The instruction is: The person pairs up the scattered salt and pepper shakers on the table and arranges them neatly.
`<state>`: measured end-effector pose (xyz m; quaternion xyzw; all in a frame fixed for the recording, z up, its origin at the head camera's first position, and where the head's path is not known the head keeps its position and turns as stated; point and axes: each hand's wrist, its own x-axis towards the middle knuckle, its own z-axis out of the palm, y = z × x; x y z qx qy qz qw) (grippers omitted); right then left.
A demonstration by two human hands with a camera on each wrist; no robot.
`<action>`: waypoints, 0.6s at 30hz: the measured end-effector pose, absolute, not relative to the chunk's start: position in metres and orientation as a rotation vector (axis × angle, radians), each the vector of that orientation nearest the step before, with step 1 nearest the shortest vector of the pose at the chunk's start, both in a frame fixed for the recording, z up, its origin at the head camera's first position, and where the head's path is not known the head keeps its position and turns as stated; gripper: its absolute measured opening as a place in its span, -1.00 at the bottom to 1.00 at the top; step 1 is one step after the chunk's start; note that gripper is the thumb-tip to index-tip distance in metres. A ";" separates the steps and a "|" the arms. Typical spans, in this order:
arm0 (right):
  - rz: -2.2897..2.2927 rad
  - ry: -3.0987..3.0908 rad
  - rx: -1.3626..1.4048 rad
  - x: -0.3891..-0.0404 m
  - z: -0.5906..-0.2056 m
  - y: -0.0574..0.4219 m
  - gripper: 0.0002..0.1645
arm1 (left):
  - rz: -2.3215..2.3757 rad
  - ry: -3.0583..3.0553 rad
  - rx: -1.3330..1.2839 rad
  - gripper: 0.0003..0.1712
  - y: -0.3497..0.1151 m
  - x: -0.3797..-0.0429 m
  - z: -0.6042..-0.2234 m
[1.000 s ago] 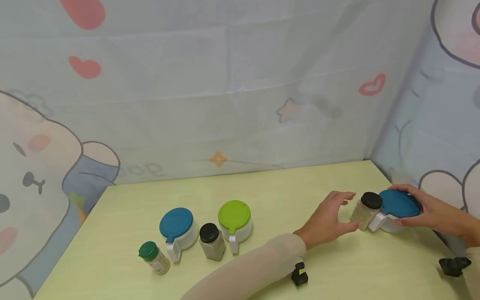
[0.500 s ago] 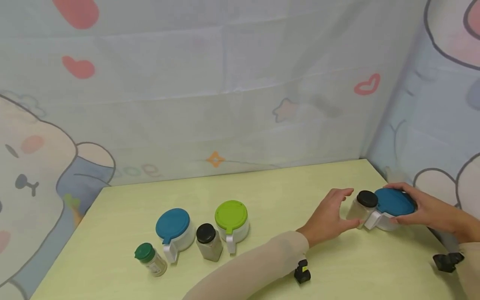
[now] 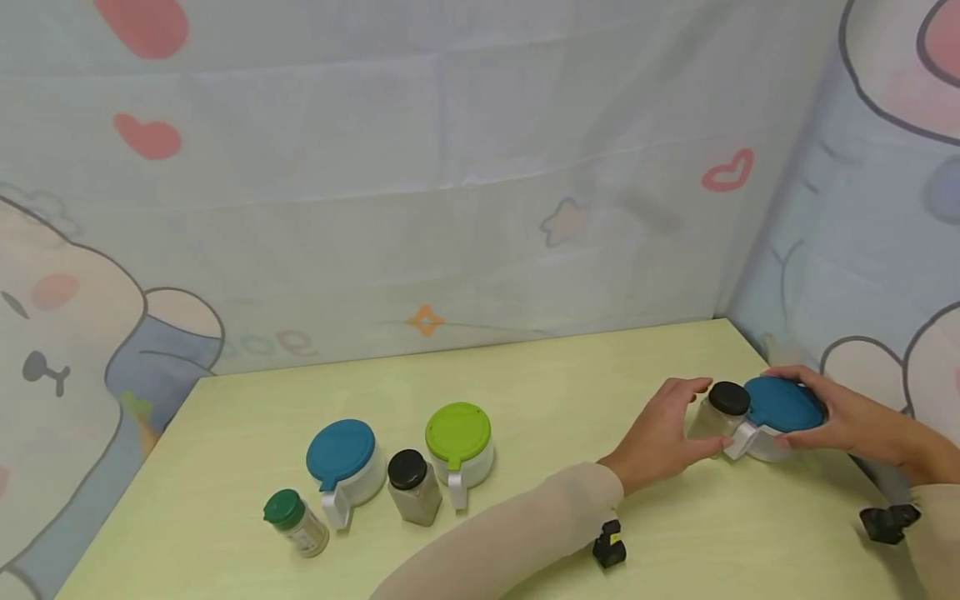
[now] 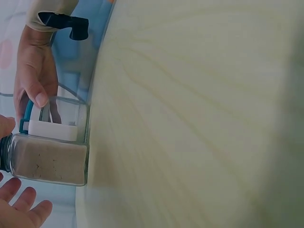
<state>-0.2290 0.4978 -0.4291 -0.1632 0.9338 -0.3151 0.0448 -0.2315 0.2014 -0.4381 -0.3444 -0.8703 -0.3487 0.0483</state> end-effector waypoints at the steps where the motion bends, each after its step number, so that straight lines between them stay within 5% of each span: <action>1: -0.960 2.849 -0.494 -0.229 -0.429 0.498 0.07 | -1.045 -2.651 -1.052 -0.16 0.202 -0.231 -0.438; 18: -0.941 2.848 -0.489 -0.226 -0.425 0.496 0.09 | -0.980 -2.647 -1.051 -0.16 0.215 -0.235 -0.438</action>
